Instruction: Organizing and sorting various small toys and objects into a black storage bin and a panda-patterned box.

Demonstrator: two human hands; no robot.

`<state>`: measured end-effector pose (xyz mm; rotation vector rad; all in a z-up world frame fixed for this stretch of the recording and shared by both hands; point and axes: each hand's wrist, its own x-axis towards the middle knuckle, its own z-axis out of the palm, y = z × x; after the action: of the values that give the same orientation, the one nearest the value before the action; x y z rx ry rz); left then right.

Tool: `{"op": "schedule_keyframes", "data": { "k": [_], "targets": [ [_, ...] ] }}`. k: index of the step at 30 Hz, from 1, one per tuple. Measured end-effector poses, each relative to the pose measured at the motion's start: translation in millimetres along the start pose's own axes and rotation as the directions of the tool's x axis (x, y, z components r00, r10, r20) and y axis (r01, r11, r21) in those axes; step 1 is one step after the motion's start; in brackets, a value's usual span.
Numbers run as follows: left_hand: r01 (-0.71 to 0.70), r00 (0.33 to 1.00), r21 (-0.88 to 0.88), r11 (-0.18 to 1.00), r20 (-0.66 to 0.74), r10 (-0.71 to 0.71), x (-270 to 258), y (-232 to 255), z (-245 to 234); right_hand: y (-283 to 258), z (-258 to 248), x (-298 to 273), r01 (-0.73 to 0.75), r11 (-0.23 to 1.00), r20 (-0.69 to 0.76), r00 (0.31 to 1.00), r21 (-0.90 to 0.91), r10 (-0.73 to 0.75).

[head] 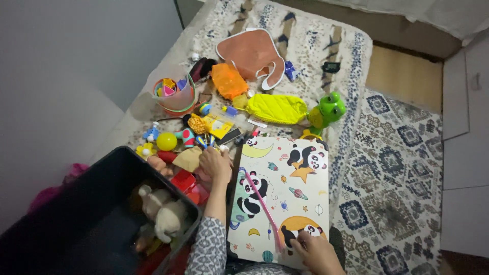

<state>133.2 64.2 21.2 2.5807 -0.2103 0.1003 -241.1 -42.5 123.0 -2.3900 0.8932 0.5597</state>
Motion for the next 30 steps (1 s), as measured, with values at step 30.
{"op": "schedule_keyframes", "data": {
  "k": [30],
  "targets": [
    [-0.414,0.89,-0.305,0.857,0.063,0.452,37.6,-22.9,73.9,-56.2,-40.5,17.4,0.067,0.983,0.043,0.996,0.168,-0.075]
  ]
}}
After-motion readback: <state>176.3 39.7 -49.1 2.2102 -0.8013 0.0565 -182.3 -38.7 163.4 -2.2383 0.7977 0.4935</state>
